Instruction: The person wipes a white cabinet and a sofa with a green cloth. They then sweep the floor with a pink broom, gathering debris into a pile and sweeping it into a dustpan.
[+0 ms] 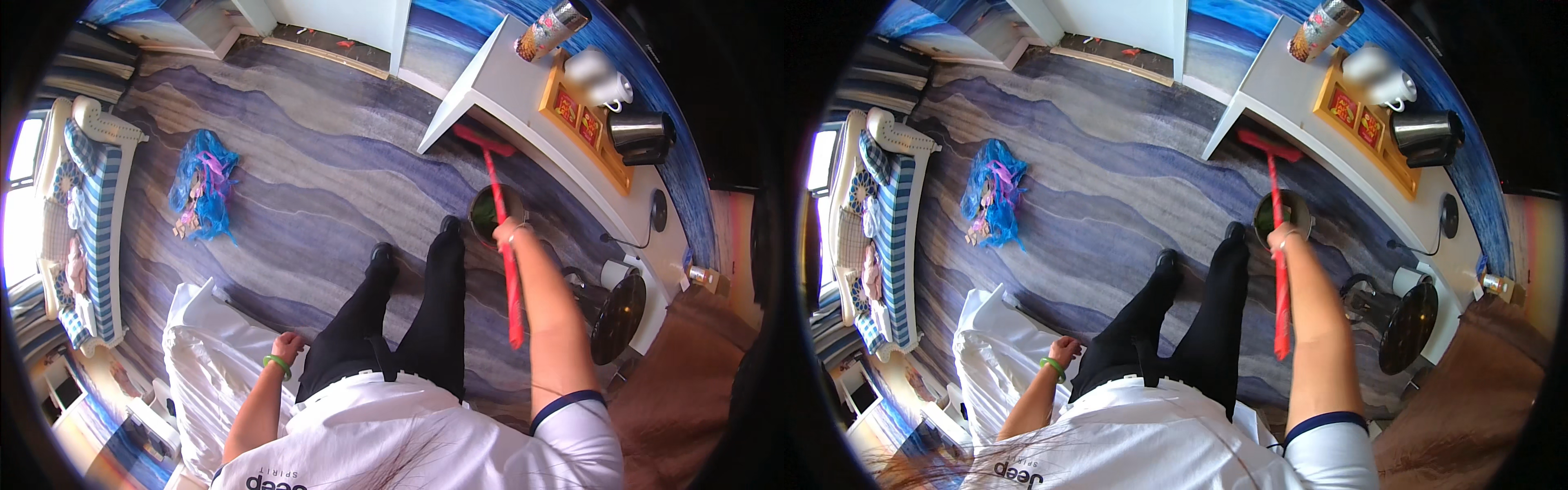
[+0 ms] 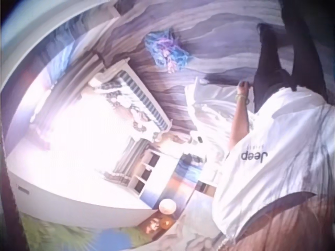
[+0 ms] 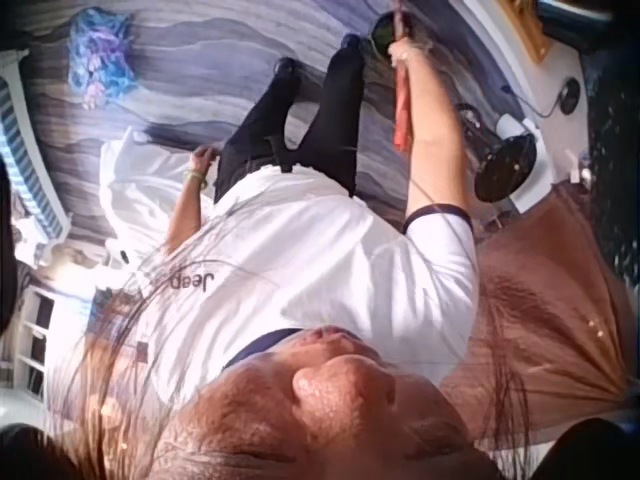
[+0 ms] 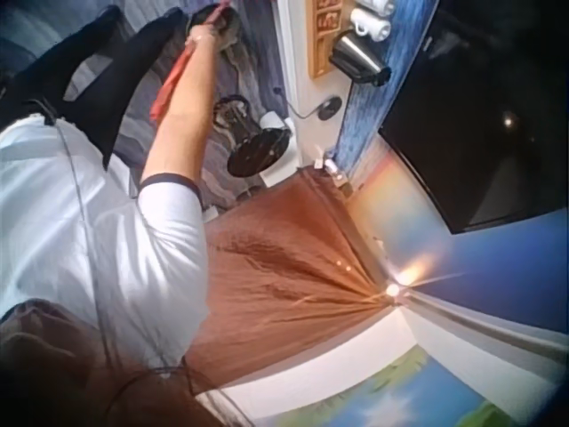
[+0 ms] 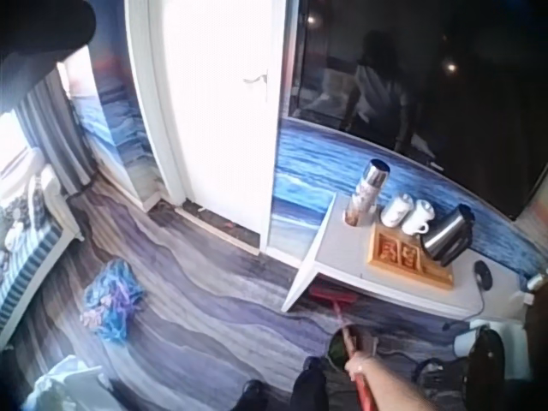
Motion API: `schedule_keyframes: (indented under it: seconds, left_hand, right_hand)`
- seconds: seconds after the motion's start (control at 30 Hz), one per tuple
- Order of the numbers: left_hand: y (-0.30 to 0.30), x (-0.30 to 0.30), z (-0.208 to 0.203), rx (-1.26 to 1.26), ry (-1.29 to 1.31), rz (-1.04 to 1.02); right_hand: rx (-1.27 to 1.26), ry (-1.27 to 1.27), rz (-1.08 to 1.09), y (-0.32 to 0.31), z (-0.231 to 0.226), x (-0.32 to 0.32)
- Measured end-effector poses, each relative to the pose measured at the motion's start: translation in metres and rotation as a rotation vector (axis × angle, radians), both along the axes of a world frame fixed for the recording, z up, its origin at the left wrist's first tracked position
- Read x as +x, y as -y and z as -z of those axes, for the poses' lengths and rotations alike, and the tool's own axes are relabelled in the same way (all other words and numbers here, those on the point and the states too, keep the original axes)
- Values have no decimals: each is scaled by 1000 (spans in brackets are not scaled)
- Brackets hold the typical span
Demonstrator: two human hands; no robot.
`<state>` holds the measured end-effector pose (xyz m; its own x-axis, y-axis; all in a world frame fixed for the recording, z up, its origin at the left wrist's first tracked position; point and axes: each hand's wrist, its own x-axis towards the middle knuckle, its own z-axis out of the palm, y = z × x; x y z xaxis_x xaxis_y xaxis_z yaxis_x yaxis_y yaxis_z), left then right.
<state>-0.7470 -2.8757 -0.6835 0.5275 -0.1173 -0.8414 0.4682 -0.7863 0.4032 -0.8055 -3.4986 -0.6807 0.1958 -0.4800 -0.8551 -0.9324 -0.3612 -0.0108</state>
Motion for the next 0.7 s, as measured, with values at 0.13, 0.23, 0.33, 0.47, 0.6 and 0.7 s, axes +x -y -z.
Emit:
schedule_keyframes:
  seconds: [0.13,0.23,0.33,0.47,0.6,0.7]
  left_hand:
    - [-7,-16,0,11,-82,-23]
    - [-15,-47,24,16,-109,-119]
    - [11,-60,13,-39,-74,-83]
    - [66,-64,-24,-33,131,191]
    - [169,-50,-111,-450,199,531]
    - [227,-36,-176,-778,431,873]
  right_hand:
    - [209,-240,-10,-91,-9,-64]
    - [269,-176,-158,-100,-84,-87]
    - [200,-55,0,-96,-125,-111]
    - [238,-26,-34,-79,-62,-99]
    - [409,31,267,-162,-44,-75]
    - [585,197,347,-170,-55,-69]
